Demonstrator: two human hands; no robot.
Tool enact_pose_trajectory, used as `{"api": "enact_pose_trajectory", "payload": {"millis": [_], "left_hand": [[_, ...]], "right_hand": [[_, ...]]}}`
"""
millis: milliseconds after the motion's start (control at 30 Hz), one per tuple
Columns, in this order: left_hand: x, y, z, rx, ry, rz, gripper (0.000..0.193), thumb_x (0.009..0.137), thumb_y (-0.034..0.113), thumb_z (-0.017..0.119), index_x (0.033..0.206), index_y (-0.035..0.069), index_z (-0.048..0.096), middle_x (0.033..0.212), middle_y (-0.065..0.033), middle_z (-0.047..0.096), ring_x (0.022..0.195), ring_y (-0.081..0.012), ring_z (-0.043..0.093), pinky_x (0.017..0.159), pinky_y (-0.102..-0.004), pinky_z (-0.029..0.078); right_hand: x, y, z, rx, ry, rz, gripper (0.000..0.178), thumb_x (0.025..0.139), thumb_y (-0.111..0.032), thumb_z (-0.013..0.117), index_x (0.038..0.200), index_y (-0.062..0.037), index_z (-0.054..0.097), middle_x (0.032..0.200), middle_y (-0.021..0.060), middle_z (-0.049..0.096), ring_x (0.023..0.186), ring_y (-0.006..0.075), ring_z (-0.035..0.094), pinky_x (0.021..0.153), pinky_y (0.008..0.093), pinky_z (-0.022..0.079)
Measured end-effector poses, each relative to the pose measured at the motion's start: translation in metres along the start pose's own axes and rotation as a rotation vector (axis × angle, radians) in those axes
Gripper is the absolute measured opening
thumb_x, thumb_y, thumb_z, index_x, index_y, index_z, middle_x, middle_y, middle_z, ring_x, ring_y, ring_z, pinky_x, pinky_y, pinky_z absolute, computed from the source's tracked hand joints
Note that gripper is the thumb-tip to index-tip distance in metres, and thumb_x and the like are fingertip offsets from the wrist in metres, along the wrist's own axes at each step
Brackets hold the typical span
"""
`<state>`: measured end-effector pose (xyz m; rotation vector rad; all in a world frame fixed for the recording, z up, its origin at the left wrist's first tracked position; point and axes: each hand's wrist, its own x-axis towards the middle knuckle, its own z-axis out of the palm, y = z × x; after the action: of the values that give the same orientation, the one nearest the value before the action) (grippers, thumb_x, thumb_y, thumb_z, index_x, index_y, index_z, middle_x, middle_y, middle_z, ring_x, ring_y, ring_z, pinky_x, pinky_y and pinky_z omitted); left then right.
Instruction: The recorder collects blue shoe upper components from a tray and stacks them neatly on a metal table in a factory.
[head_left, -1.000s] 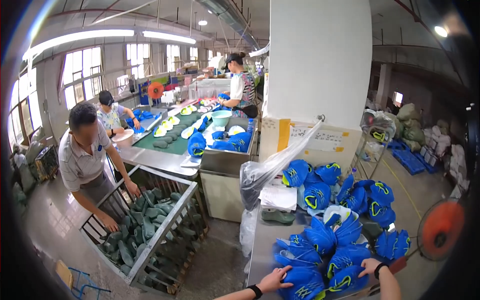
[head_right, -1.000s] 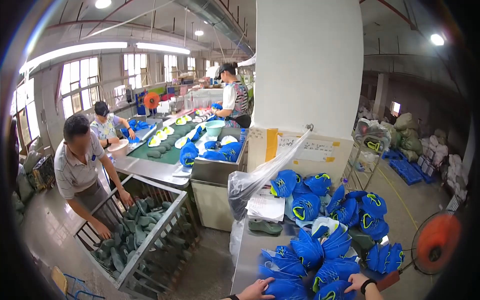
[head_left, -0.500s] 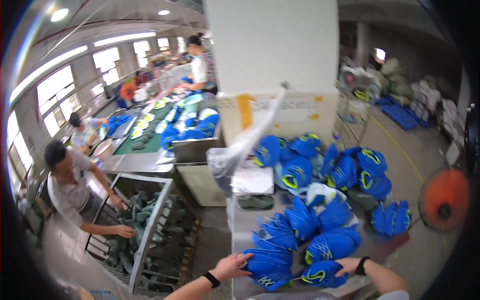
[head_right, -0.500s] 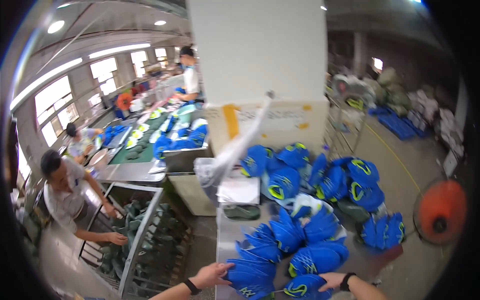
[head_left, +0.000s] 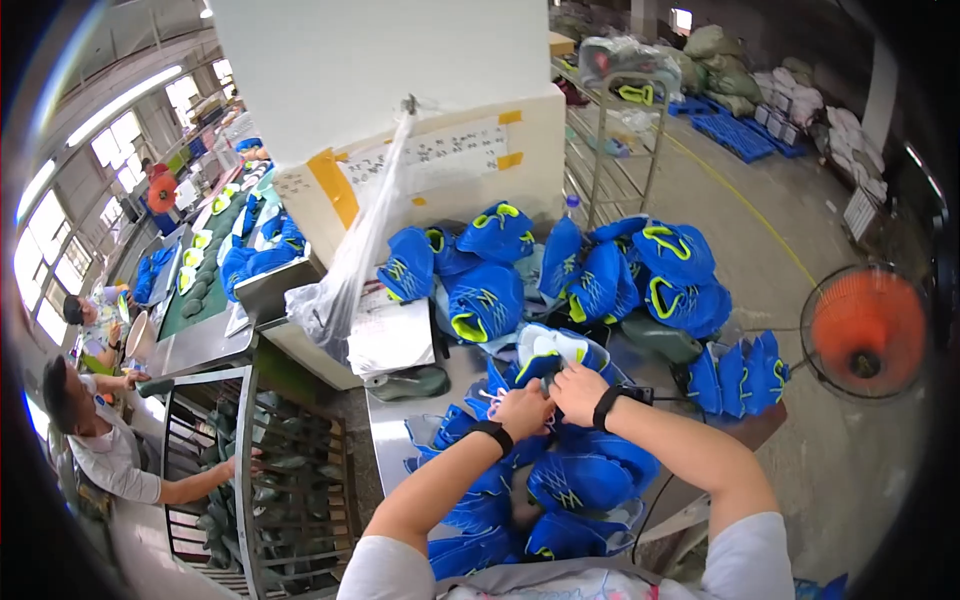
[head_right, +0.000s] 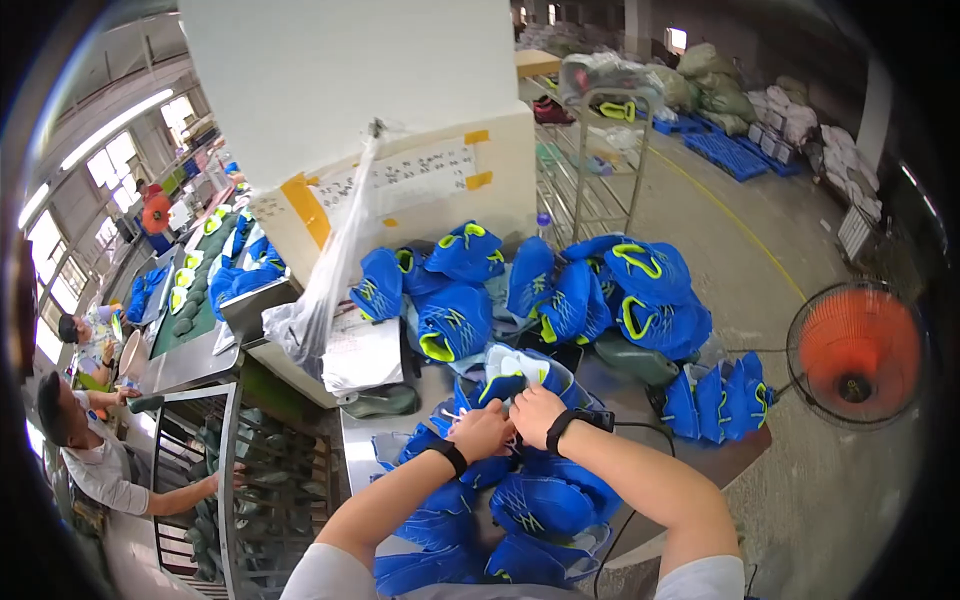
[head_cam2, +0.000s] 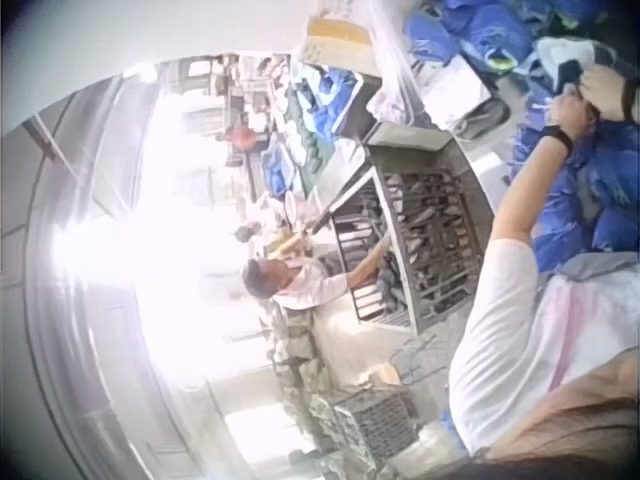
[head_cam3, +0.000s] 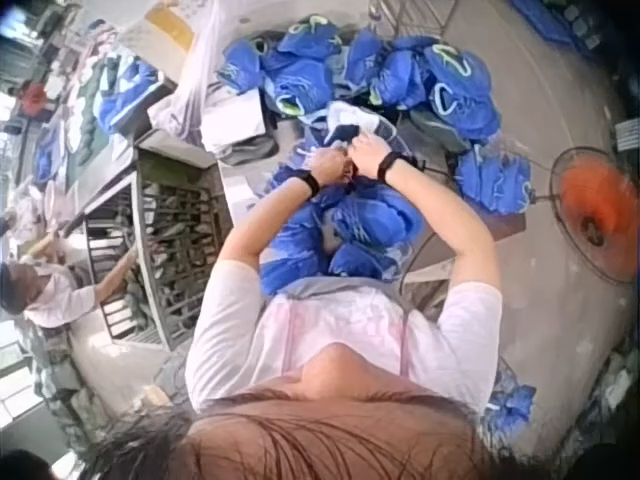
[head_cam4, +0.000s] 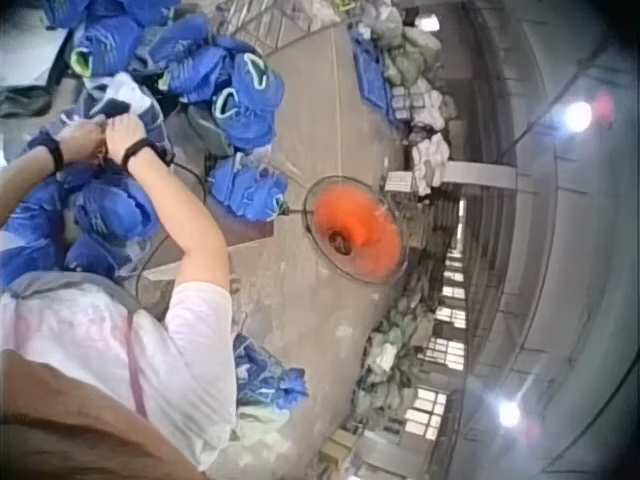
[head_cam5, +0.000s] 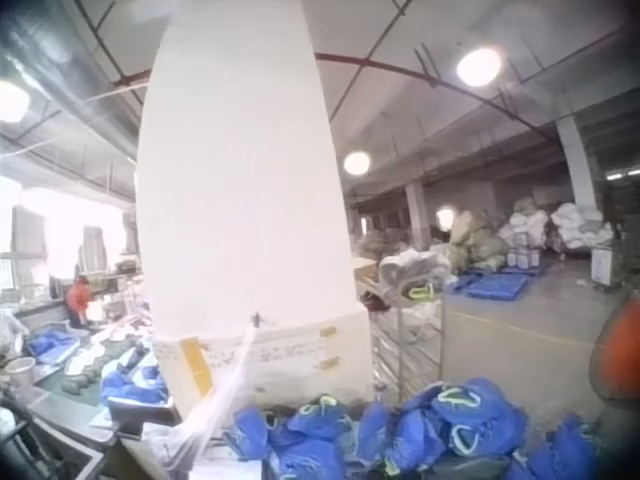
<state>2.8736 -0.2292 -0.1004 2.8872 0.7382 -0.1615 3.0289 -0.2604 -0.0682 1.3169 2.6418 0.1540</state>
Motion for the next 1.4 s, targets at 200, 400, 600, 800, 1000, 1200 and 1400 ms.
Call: {"api": "enact_pose_trajectory", "payload": {"millis": [200,400,600,800,1000,1200,1400], "left_hand": [[-0.065,-0.020,-0.009,-0.035,0.163,-0.174,0.026,0.071,0.036,0.063,0.085,0.015,0.058,0.088,-0.0041,0.052,0.089,-0.0225,0.051,0.063,-0.0348,0.049],[-0.098,-0.019,-0.019,0.114,0.203,-0.142,0.025,0.075,0.040,0.058,0.082,0.016,0.062,0.079,-0.0044,0.057,0.082,-0.0208,0.055,0.054,-0.0331,0.048],[-0.050,-0.026,-0.006,0.183,-0.026,-0.145,0.034,0.077,0.047,0.053,0.072,0.015,0.063,0.057,-0.0053,0.059,0.054,-0.0213,0.060,0.044,-0.0339,0.042],[-0.044,-0.045,0.020,-0.063,0.134,-0.189,0.022,0.074,0.041,0.057,0.074,0.019,0.064,0.068,-0.0028,0.060,0.070,-0.0227,0.059,0.054,-0.0378,0.045],[-0.053,-0.047,0.029,-0.232,0.238,-0.260,0.010,0.069,0.028,0.060,0.070,0.019,0.063,0.069,0.0003,0.058,0.075,-0.0213,0.056,0.059,-0.0380,0.043],[-0.051,-0.043,0.032,-0.274,0.351,-0.267,0.008,0.070,0.025,0.057,0.066,0.020,0.063,0.067,-0.0008,0.057,0.071,-0.0227,0.054,0.057,-0.0360,0.043],[-0.044,-0.045,0.045,-0.239,0.332,-0.263,0.009,0.068,0.028,0.062,0.072,0.020,0.063,0.068,-0.0003,0.058,0.074,-0.0212,0.056,0.059,-0.0361,0.043]], "right_hand": [[-0.083,0.039,0.027,0.282,0.114,0.132,0.020,0.071,-0.018,0.063,0.086,-0.0063,0.058,0.085,0.0121,0.057,0.084,0.0281,0.057,0.071,0.0389,0.046],[-0.076,0.053,0.022,0.808,0.019,0.477,0.054,0.078,-0.021,0.054,0.125,-0.0071,0.031,0.090,0.0205,0.060,0.085,0.0375,0.058,0.075,0.0452,0.045],[-0.018,0.028,0.008,0.568,-0.027,0.575,0.073,0.077,-0.040,0.058,0.130,-0.0060,0.021,0.082,0.0249,0.061,0.079,0.0385,0.059,0.070,0.0460,0.046],[0.019,0.044,0.048,0.997,0.295,0.685,0.034,0.080,-0.035,0.056,0.080,-0.0027,0.064,0.075,0.0153,0.063,0.069,0.0321,0.060,0.064,0.0388,0.047],[0.046,-0.003,0.018,0.569,-0.245,0.365,0.026,0.068,-0.036,0.064,0.093,-0.0344,0.067,0.137,0.0102,0.026,0.122,0.0381,0.023,0.093,0.0545,0.028],[0.051,-0.020,0.024,0.485,-0.187,0.340,0.021,0.067,-0.035,0.066,0.085,-0.0265,0.069,0.135,0.0101,0.029,0.124,0.0408,0.020,0.092,0.0599,0.023],[0.036,0.010,0.038,1.072,0.472,0.459,0.009,0.064,-0.009,0.066,0.062,-0.0024,0.060,0.105,0.0132,0.051,0.093,0.0255,0.051,0.083,0.0312,0.040]]}}
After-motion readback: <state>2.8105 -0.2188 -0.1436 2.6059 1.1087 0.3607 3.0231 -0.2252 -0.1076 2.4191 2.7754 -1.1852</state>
